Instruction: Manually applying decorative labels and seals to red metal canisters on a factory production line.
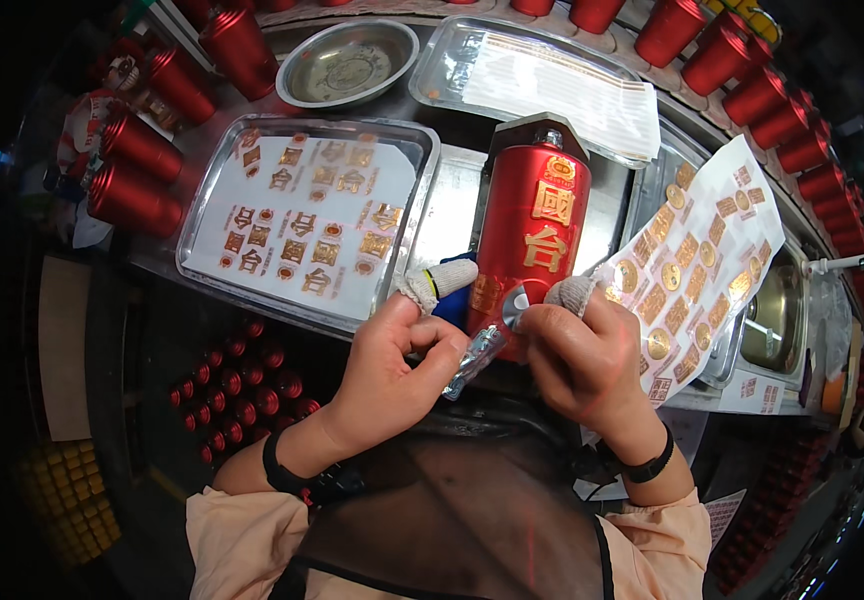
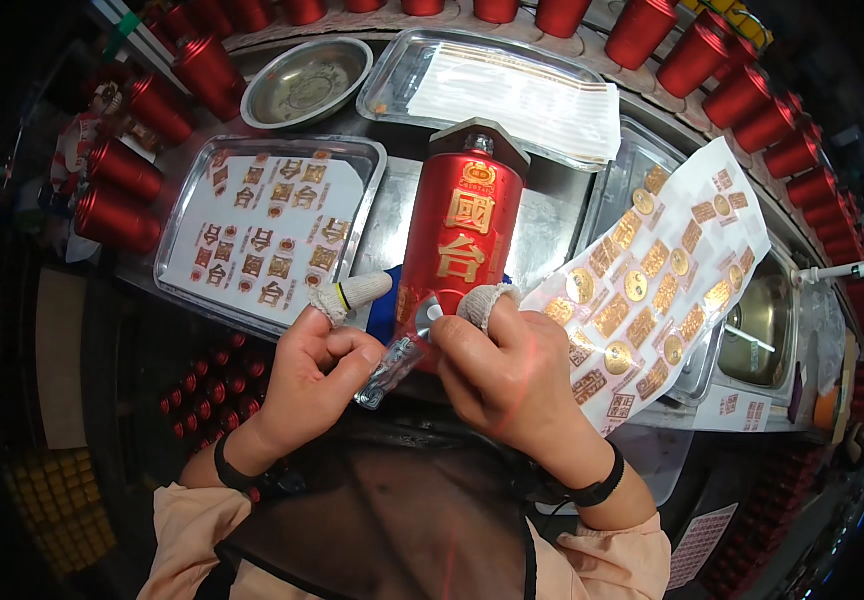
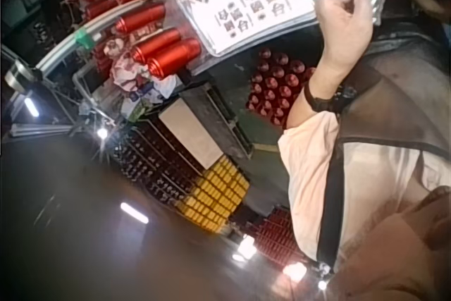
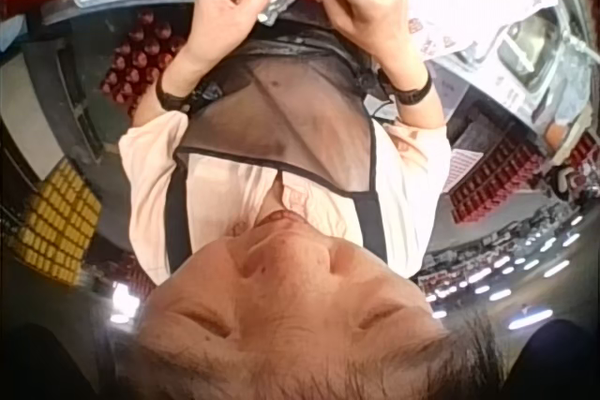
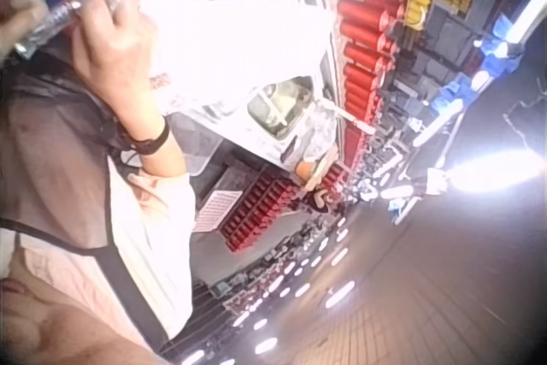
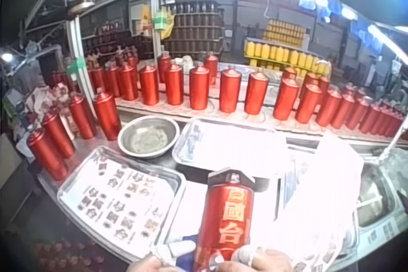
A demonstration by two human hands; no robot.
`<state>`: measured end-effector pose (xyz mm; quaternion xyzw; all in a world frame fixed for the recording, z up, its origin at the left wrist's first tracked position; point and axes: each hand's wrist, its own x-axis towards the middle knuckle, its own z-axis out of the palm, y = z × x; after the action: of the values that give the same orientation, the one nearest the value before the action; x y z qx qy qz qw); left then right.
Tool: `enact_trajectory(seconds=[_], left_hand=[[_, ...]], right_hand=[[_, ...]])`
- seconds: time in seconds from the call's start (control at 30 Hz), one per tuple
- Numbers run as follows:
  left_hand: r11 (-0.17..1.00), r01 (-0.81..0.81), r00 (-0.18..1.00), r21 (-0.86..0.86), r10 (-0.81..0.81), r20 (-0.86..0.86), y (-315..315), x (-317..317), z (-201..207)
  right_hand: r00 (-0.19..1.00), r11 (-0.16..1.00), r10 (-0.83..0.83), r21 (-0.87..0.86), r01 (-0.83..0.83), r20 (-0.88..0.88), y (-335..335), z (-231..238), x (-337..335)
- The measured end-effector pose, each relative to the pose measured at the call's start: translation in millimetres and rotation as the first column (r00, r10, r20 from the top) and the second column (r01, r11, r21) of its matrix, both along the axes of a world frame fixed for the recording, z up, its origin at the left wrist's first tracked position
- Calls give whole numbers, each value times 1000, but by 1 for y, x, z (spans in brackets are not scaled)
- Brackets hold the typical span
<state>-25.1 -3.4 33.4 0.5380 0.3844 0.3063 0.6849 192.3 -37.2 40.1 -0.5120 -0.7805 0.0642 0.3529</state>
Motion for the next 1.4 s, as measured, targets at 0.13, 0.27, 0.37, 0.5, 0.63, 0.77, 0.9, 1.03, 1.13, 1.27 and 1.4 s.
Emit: enact_trajectory(seconds=[0.13,0.27,0.37,0.5,0.63,0.77,0.9,1.03,1.13,1.27,1.4], left_hand=[[1000,3,1000,23,-2,-29,-1,-1,-3],[998,11,998,62,-7,-68,-1,-4,-11],[998,7,998,55,-3,-70,-1,-4,-10],[996,17,997,92,-10,-77,-1,-5,-14],[999,-14,999,48,17,-44,-1,1,-4],[997,11,997,76,-5,-77,-1,-3,-9],[996,7,997,85,-1,-77,-1,-2,-8],[997,16,996,73,-10,-84,0,-1,-4],[998,8,998,59,-4,-68,-1,-1,-4],[998,11,998,60,-7,-66,-1,-1,-6],[999,2,999,39,0,-38,-1,-1,-5]], right_hand=[[1000,1000,17,-13,-17,-11,0,0,2],[995,999,25,-29,-28,-99,-1,-2,2],[1000,998,-14,-60,12,-27,-5,2,3],[997,999,45,-4,-46,-64,-2,-4,6],[996,997,76,8,-75,-36,1,-4,6],[997,997,79,17,-79,2,1,-3,7],[997,997,73,4,-73,26,1,-2,7],[998,998,57,-6,-57,32,1,-2,6],[998,998,55,-10,-55,31,1,-3,6],[998,998,56,-13,-55,17,2,-2,5],[998,998,52,-38,-51,31,1,-1,6]])
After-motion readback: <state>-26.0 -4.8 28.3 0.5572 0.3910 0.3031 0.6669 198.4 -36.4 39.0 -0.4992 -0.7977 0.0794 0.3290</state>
